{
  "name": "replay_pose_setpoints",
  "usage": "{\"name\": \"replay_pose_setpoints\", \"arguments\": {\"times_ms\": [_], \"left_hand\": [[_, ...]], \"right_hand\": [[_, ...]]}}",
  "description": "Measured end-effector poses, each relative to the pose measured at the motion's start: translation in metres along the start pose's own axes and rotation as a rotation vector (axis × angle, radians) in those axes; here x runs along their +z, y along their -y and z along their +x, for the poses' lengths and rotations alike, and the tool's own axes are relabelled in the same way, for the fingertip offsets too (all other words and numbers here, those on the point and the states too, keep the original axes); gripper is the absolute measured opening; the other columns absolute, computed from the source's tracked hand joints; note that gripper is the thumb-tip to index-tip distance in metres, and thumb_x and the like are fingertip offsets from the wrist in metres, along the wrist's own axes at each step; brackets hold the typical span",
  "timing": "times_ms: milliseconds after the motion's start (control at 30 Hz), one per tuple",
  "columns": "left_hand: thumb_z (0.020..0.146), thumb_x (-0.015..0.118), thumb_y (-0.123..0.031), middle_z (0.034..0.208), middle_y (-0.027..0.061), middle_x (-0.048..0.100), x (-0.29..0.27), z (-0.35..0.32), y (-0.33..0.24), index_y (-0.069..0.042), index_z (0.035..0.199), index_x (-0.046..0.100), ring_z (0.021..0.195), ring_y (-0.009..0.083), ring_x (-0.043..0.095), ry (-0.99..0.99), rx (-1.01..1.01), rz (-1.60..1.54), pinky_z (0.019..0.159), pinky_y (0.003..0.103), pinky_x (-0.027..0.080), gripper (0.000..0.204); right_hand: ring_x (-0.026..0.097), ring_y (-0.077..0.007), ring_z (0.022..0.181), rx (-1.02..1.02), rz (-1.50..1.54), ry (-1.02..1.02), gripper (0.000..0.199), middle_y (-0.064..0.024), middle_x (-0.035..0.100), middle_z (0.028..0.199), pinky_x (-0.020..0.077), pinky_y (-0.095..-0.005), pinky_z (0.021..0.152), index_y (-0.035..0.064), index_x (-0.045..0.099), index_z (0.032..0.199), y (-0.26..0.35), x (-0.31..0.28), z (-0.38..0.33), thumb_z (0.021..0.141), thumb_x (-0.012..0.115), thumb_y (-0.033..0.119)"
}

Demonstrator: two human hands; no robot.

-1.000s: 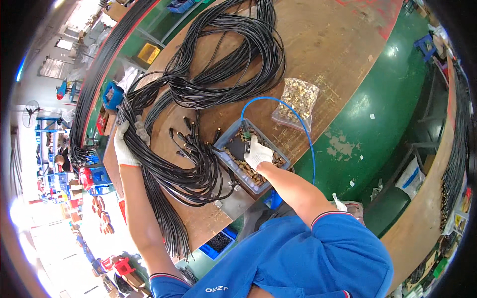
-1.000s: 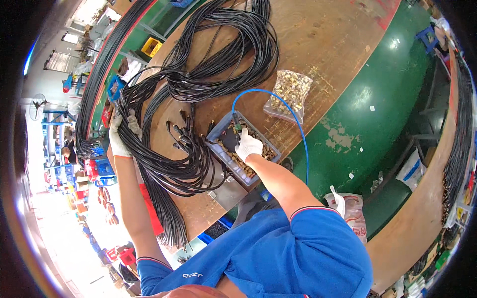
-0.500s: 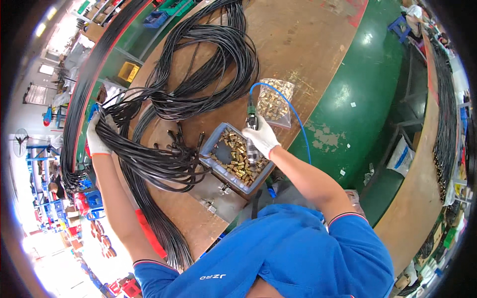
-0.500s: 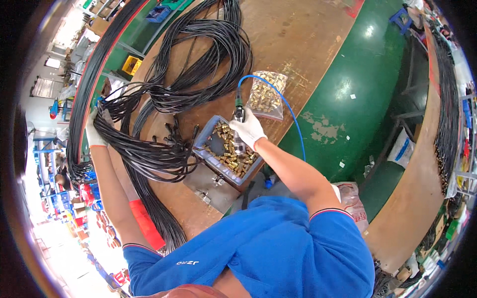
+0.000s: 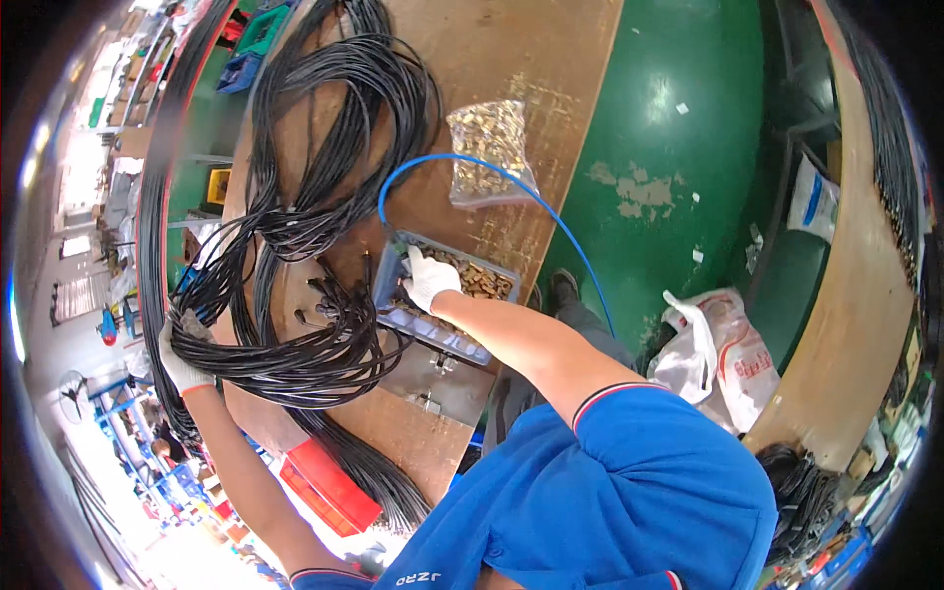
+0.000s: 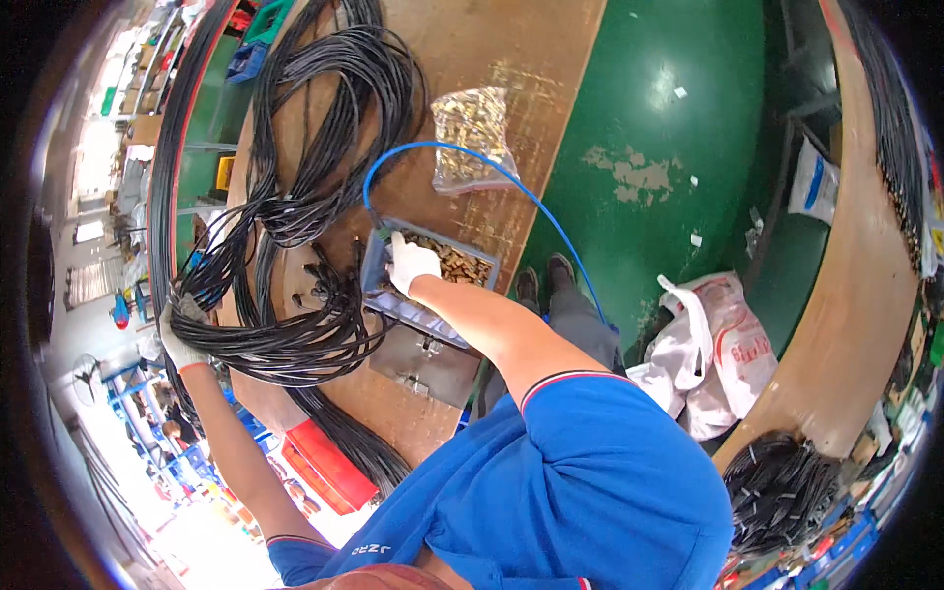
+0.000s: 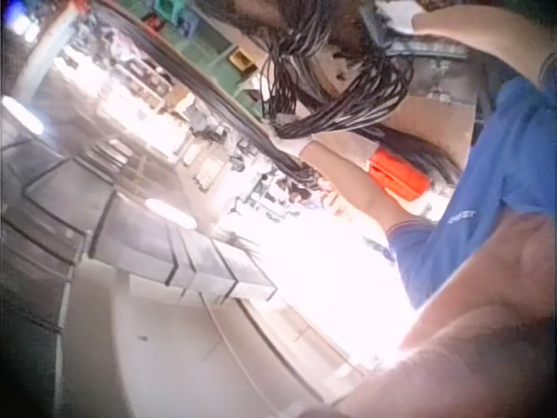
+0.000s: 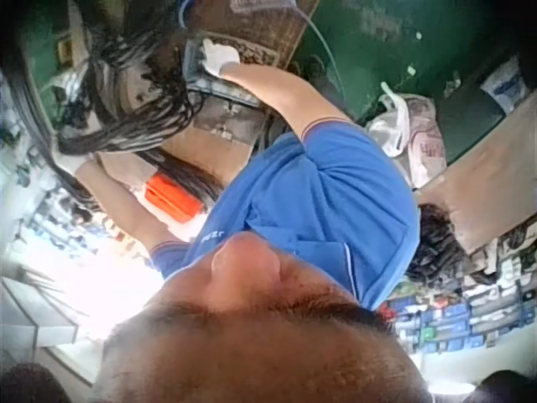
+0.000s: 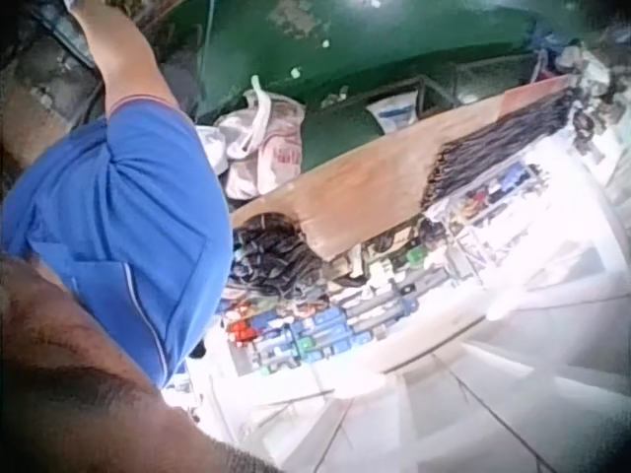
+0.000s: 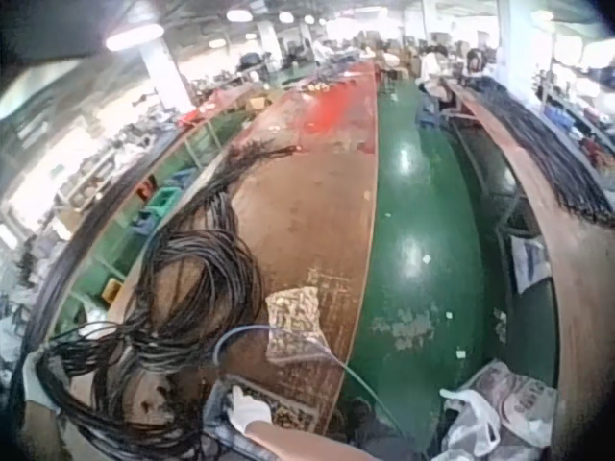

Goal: The person uses a pneumatic crimping tool to attach gold-colored connectors to the ends of black electrical wires. They repeatedly pick up wires, insert them into a metal jig, and use the tool to secure the connectors. The person also organizes the finished wires into bundles and handles a bag of connectors.

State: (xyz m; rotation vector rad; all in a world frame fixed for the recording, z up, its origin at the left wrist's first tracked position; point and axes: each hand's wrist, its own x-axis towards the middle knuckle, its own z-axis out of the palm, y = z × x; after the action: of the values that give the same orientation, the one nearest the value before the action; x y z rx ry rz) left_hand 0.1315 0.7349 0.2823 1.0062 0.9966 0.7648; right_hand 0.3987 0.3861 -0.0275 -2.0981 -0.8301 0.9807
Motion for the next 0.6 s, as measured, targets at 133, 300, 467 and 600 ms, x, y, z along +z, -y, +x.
{"name": "replay_pose_setpoints", "arguments": {"times_ms": [133,300,467,600], "left_hand": [[0.103,0.049,-0.026,0.123,0.0163,0.068,0.039,-0.005,0.022,0.000,0.128,0.063,0.107,0.0246,0.066,0.080,-0.013,0.081,0.098,0.036,0.050,0.039],[0.103,0.047,-0.032,0.139,0.0156,0.064,0.013,-0.007,0.021,-0.001,0.139,0.061,0.126,0.0287,0.061,-0.192,0.062,0.124,0.112,0.042,0.043,0.050],[0.100,0.052,-0.029,0.124,0.0153,0.071,-0.035,0.011,0.025,0.001,0.127,0.068,0.109,0.0288,0.070,-0.178,0.082,0.147,0.099,0.041,0.055,0.044],[0.098,0.053,-0.029,0.119,0.0180,0.072,-0.029,0.005,0.037,0.003,0.124,0.069,0.105,0.0308,0.071,-0.152,0.113,0.158,0.096,0.044,0.057,0.044]], "right_hand": [[0.071,-0.0431,0.096,-0.026,0.046,-0.053,0.041,-0.0255,0.073,0.107,0.0572,-0.0521,0.080,0.0042,0.055,0.126,-0.002,-0.032,-0.025,0.092,0.063,0.027],[0.071,-0.0379,0.100,-0.268,0.110,-0.237,0.041,-0.0202,0.072,0.114,0.0582,-0.0468,0.086,0.0108,0.066,0.130,-0.083,-0.080,-0.141,0.093,0.062,0.029],[0.072,-0.0351,0.102,0.367,0.025,-0.709,0.030,-0.0169,0.074,0.112,0.0567,-0.0421,0.091,0.0112,0.073,0.117,-0.251,-0.116,-0.314,0.093,0.061,0.024],[0.072,-0.0326,0.107,0.802,-0.062,-1.006,0.031,-0.0149,0.074,0.117,0.0531,-0.0405,0.098,0.0120,0.072,0.121,-0.357,-0.113,-0.458,0.095,0.060,0.025]]}}
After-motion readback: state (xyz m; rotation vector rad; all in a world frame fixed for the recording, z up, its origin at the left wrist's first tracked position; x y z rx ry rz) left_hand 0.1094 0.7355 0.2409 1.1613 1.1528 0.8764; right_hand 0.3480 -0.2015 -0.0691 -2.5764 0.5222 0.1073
